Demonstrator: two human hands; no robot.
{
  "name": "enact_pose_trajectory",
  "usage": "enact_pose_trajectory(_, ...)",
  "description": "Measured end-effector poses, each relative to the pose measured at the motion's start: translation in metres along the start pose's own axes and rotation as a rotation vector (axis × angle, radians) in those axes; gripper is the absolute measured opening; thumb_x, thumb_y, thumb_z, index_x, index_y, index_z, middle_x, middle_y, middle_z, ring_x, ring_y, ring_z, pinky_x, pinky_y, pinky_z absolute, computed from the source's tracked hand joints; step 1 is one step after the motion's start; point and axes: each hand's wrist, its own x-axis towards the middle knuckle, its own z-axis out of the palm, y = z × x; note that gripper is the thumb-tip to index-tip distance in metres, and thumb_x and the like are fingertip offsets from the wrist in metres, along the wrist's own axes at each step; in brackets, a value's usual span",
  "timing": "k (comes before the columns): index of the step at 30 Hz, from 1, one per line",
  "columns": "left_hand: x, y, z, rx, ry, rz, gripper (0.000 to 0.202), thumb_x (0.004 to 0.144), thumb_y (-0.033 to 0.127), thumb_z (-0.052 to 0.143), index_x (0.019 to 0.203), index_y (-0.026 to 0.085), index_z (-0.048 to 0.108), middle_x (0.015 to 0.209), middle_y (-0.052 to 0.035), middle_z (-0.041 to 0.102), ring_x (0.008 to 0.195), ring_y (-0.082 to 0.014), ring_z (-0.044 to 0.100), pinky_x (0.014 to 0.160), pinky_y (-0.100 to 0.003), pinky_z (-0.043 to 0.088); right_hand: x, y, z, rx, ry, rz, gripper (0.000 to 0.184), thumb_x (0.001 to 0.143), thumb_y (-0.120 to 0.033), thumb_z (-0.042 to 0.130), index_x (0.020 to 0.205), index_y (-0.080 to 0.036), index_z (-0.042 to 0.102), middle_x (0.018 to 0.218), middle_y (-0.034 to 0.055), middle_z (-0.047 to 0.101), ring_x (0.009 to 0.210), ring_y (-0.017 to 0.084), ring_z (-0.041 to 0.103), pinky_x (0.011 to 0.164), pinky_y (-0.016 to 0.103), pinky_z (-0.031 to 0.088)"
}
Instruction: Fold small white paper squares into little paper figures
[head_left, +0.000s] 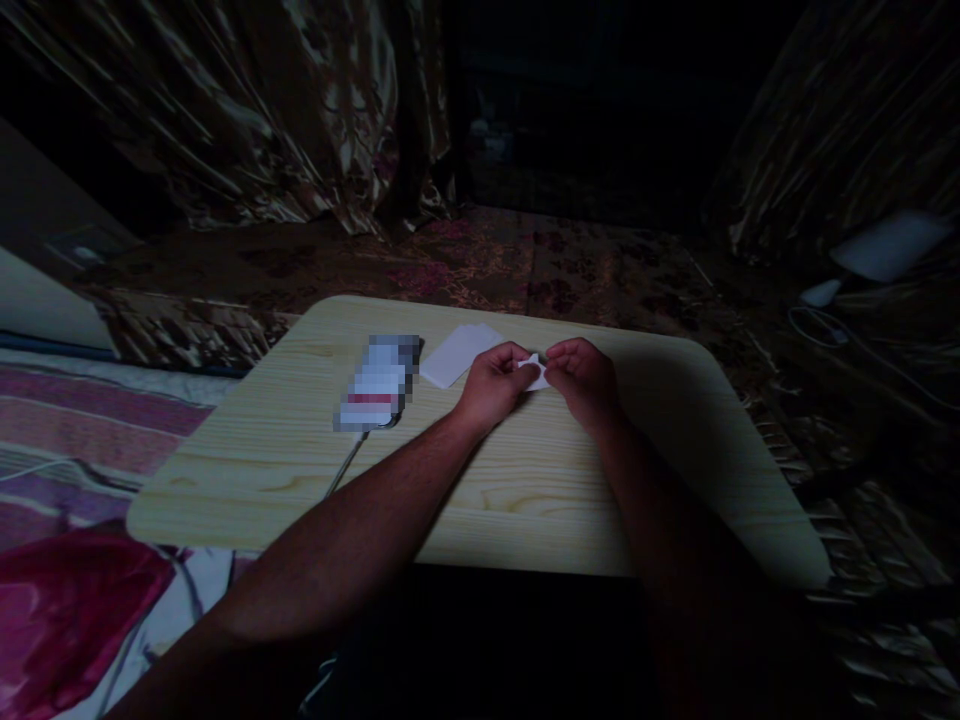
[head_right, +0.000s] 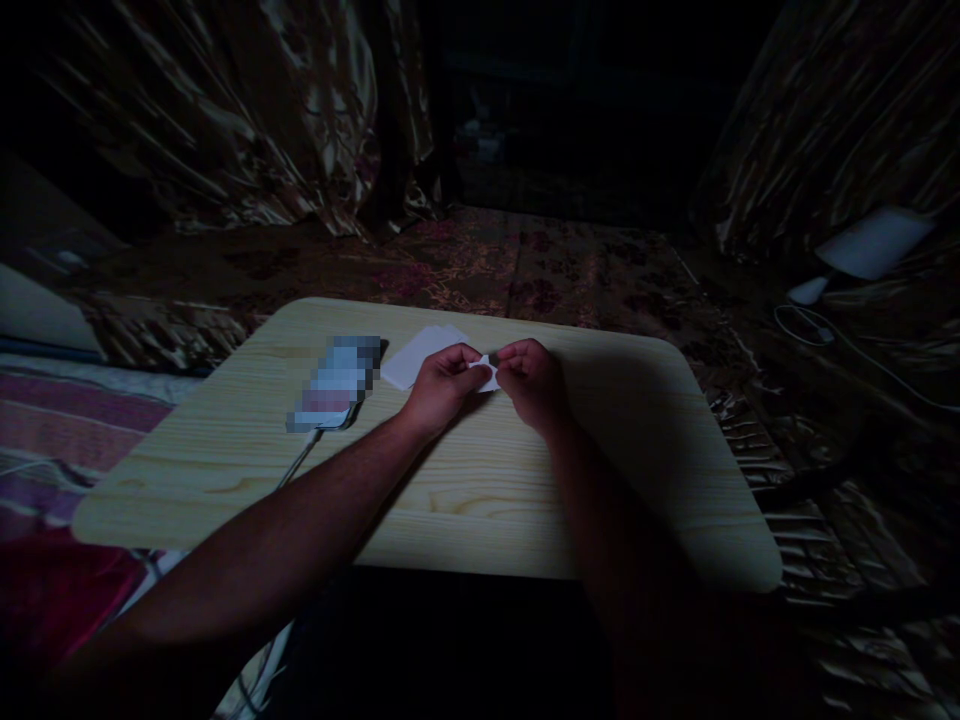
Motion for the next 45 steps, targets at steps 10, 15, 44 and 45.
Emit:
enact_pose_trajectory(10, 0.0000, 0.0049, 0.0016, -0.023, 0.054, 0.012, 0.014, 0.064, 0.024, 0.074, 0.067, 0.016, 0.063, 0.059, 0.0031, 0.058, 0.052, -0.0079, 0.048, 0.052, -0.022, 0.034, 0.0000, -0.0027, 0.0005, -0.053, 0.008, 0.008, 0.023, 0.065, -0.019, 0.065, 0.086, -0.021, 0.057, 0.070, -0.0012, 0.067, 0.062, 0.015, 0.061, 0.060, 0.027, 0.047)
enact_pose_trajectory(15, 0.0001, 0.0036, 0.0019, -0.033, 0.064, -0.010, 0.013, 0.064, 0.023, 0.074, 0.068, 0.016, 0.063, 0.058, 0.0033, 0.059, 0.051, -0.0078, 0.046, 0.050, -0.021, 0.032, -0.0003, -0.0021, -0.0003, -0.073, 0.000, 0.009, 0.023, 0.065, -0.019, 0.065, 0.087, -0.020, 0.058, 0.072, -0.0003, 0.068, 0.063, 0.015, 0.062, 0.060, 0.028, 0.047)
enact_pose_trajectory(44, -0.0004, 0.0010, 0.0023, -0.035, 0.019, -0.130, 0.020, 0.060, 0.027, 0.079, 0.066, 0.015, 0.063, 0.059, 0.0017, 0.061, 0.050, -0.0087, 0.048, 0.049, -0.023, 0.034, 0.0006, -0.0045, -0.0030, -0.109, 0.001, 0.021, 0.022, 0.063, -0.018, 0.062, 0.084, -0.021, 0.056, 0.067, -0.0024, 0.066, 0.060, 0.015, 0.060, 0.058, 0.028, 0.046)
enact_pose_trajectory(45, -0.0004, 0.0005, 0.0023, -0.041, 0.016, -0.124, 0.020, 0.061, 0.027, 0.078, 0.066, 0.015, 0.063, 0.059, 0.0017, 0.061, 0.050, -0.0087, 0.049, 0.049, -0.023, 0.034, 0.0004, -0.0048, -0.0031, -0.110, -0.004, 0.018, 0.022, 0.063, -0.018, 0.063, 0.083, -0.021, 0.056, 0.067, -0.0024, 0.066, 0.059, 0.015, 0.060, 0.058, 0.028, 0.046)
